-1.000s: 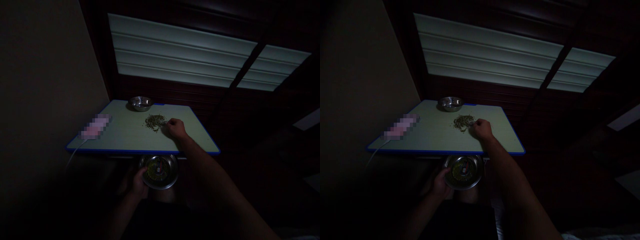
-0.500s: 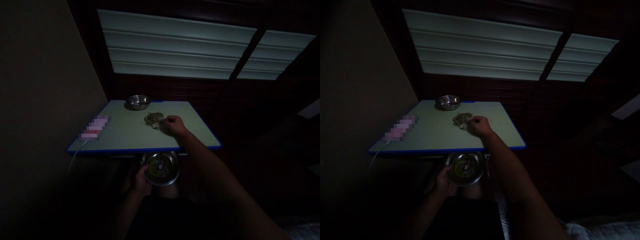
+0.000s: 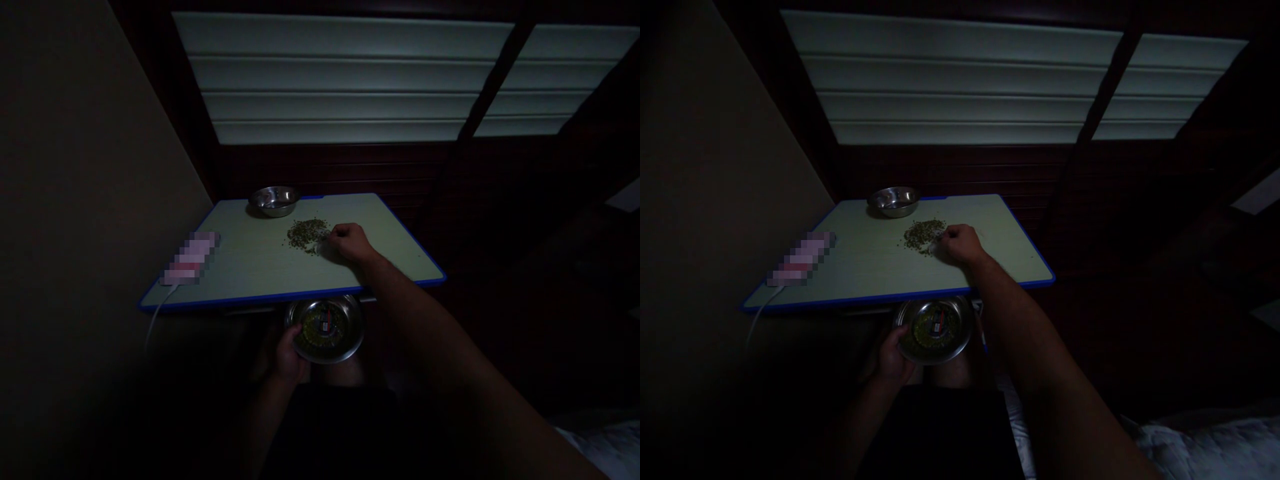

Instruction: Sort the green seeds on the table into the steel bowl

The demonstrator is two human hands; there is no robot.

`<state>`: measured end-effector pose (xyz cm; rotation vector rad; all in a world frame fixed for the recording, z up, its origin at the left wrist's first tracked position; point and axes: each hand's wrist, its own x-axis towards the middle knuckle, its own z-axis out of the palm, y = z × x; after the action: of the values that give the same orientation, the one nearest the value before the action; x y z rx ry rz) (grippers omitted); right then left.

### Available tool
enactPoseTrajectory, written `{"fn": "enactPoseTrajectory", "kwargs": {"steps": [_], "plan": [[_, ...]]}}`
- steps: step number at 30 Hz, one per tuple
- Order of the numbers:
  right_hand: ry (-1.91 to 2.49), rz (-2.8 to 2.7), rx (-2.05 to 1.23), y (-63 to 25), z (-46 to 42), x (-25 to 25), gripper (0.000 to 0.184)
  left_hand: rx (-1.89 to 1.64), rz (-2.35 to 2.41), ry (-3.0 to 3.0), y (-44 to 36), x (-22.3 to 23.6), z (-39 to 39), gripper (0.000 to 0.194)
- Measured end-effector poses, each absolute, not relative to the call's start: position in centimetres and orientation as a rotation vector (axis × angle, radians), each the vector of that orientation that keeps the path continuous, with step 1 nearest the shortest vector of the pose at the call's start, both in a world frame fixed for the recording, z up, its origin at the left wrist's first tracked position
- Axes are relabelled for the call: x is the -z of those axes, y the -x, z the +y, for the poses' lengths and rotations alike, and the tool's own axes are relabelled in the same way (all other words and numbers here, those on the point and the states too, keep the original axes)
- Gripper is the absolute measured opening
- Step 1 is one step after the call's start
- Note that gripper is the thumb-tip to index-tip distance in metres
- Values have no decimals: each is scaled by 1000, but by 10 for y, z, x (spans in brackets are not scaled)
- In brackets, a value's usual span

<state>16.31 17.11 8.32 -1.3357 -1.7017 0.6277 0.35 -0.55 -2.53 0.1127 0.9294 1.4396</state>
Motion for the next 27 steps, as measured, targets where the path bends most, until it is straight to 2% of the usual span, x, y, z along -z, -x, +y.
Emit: {"fn": "enactPoseTrajectory", "kwargs": {"steps": [21,27], "plan": [[1355,-1664,-614,-165,174,-82,14,-1456,980,-95,-6,16,-6,17],[1352,-1678,-588,-165,174,-81,16,-1456,953,-92,-6,15,-6,22]]}}
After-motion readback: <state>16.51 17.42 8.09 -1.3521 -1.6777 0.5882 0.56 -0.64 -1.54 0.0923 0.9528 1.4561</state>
